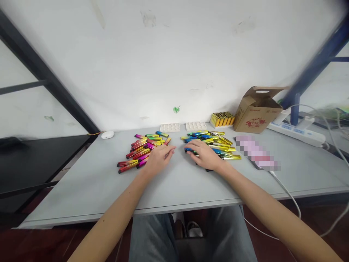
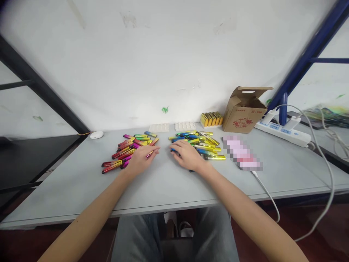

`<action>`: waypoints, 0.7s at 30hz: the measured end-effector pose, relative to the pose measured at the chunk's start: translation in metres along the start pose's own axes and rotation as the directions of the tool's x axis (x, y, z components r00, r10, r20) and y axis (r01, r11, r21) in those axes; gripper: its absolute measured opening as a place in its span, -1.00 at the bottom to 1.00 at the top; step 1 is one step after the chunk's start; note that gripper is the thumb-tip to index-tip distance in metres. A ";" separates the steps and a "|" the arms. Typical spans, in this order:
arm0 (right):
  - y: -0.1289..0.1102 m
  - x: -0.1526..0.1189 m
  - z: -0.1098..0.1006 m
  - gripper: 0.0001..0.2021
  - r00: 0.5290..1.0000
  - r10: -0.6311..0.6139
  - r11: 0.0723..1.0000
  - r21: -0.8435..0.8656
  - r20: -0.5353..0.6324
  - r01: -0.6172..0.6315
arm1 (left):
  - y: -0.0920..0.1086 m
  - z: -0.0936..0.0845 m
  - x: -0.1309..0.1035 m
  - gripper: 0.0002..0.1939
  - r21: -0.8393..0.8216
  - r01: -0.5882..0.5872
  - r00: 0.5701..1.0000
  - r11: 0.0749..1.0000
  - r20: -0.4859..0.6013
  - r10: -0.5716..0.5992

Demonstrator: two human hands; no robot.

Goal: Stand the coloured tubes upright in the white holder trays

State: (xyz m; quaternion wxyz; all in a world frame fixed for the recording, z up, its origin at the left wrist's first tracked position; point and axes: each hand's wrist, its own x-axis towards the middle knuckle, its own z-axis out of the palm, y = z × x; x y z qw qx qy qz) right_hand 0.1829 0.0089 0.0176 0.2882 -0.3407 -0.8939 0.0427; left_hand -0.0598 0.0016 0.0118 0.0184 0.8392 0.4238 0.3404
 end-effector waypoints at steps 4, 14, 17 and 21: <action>-0.013 0.001 0.010 -0.64 0.990 -0.056 0.997 0.066 0.128 0.048 | -0.007 -0.002 0.001 -0.71 0.044 0.098 0.991 0.994 -0.099 -0.093; -0.004 -0.004 0.014 -0.59 0.993 -0.045 0.998 -0.045 0.107 0.050 | -0.007 0.005 -0.001 -0.59 0.343 0.106 0.994 0.933 -0.024 -0.104; 0.003 -0.006 0.014 -0.51 0.992 0.007 0.992 -0.125 0.130 0.010 | -0.009 0.007 -0.005 -0.48 0.383 0.121 0.986 0.916 0.056 -0.154; 0.006 -0.009 0.017 -0.46 0.986 0.040 0.990 -0.139 0.161 -0.017 | -0.008 0.009 -0.008 -0.42 0.386 0.107 0.981 0.916 0.109 -0.160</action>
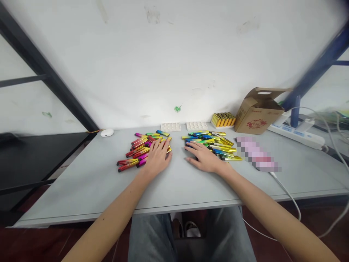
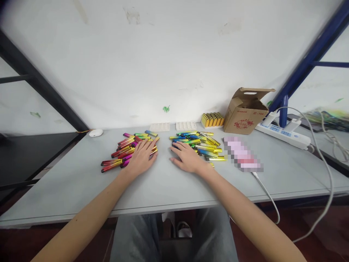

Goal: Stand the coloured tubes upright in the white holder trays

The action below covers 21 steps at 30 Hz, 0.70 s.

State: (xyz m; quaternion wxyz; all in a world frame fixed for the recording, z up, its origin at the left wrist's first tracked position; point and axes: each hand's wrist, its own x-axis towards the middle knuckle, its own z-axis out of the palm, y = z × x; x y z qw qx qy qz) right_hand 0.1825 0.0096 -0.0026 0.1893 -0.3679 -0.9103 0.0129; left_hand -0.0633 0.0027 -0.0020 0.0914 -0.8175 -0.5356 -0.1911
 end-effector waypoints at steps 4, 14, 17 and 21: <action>0.002 0.002 -0.004 -0.51 0.997 0.016 0.995 0.097 -0.080 -0.008 | 0.006 -0.001 -0.001 -0.43 0.022 0.045 0.999 0.999 -0.003 -0.045; 0.054 0.067 -0.032 -0.68 0.864 0.472 0.870 -0.066 -0.177 -0.489 | -0.006 0.006 0.008 -0.65 0.052 0.006 1.000 0.999 0.009 -0.007; 0.058 0.086 -0.027 -0.67 0.816 0.568 0.801 -0.157 -0.109 -0.578 | -0.012 0.007 0.008 -0.67 0.067 0.004 1.000 0.998 -0.018 -0.003; 0.058 0.093 -0.018 -0.67 0.743 0.667 0.725 -0.177 -0.058 -0.665 | -0.018 0.006 0.006 -0.72 0.059 0.003 0.998 0.998 -0.063 0.001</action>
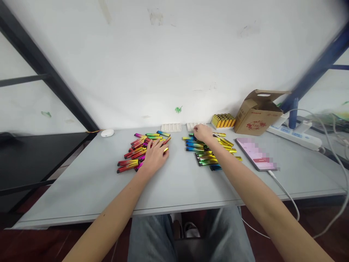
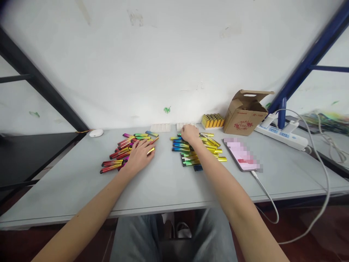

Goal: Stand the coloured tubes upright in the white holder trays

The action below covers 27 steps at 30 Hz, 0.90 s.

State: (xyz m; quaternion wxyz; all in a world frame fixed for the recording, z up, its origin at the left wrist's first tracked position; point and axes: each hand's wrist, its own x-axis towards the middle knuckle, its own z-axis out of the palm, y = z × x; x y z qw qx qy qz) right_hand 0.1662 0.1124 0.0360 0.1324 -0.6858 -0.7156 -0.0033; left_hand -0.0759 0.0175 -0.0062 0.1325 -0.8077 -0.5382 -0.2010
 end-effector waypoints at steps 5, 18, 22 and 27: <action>0.001 0.002 0.002 -0.68 1.000 -0.013 1.000 0.009 0.002 0.013 | -0.007 0.001 -0.001 -0.74 -0.039 -0.018 0.999 0.999 -0.029 0.017; 0.003 0.015 0.000 -0.74 0.981 -0.175 0.984 0.015 -0.080 0.176 | -0.043 -0.001 -0.004 -0.72 -0.029 0.059 0.998 0.998 -0.007 -0.059; -0.006 -0.015 -0.006 -0.72 0.869 -0.323 0.930 0.043 -0.374 0.364 | -0.048 -0.002 -0.004 -0.70 -0.013 0.083 0.997 0.996 -0.007 -0.083; -0.043 -0.078 -0.006 -0.76 0.727 -0.546 0.784 0.052 -0.417 0.619 | -0.047 -0.009 -0.003 -0.59 -0.055 0.054 0.998 0.997 -0.036 -0.056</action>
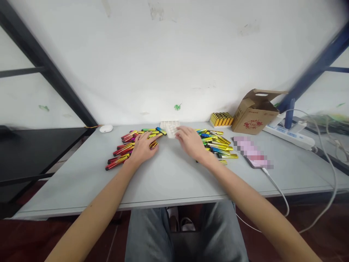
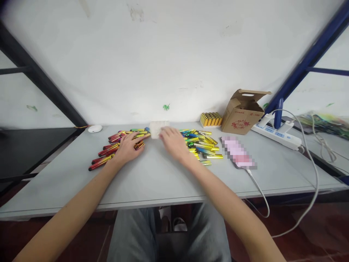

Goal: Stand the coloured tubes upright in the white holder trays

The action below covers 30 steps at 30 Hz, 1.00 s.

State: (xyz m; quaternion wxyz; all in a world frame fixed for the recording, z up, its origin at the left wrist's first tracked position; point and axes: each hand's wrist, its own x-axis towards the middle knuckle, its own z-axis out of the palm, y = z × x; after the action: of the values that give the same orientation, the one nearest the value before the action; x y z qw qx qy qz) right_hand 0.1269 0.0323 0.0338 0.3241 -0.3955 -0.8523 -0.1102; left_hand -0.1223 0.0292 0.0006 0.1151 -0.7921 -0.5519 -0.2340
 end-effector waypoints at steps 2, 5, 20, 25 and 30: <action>-0.024 -0.008 0.001 -0.75 0.998 -0.042 0.999 0.032 0.044 0.041 | 0.000 -0.002 -0.001 -0.56 -0.044 0.004 0.999 0.999 -0.054 -0.006; -0.046 -0.014 0.006 -0.73 0.990 -0.053 0.996 0.076 0.130 0.043 | 0.001 -0.004 -0.004 -0.60 -0.117 -0.004 0.994 0.993 -0.113 -0.009; 0.032 -0.031 -0.010 -0.65 0.987 0.072 0.983 0.159 0.145 -0.095 | 0.032 0.000 -0.017 -0.50 -0.184 -0.215 0.965 0.959 0.110 0.238; 0.064 -0.044 -0.016 -0.50 0.953 0.048 0.992 0.099 0.299 -0.081 | 0.035 0.008 -0.007 -0.54 -0.103 -0.224 0.964 0.969 0.123 0.236; 0.074 -0.047 -0.010 -0.53 0.935 0.079 0.995 0.035 0.345 -0.097 | 0.037 0.011 0.000 -0.56 -0.080 -0.253 0.958 0.964 0.120 0.261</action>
State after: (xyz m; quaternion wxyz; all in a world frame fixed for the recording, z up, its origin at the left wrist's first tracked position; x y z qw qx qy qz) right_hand 0.2090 0.0484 0.0063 0.1852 -0.4380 -0.8797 -0.0030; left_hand -0.0850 0.0201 -0.0062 0.0833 -0.8737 -0.4430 -0.1827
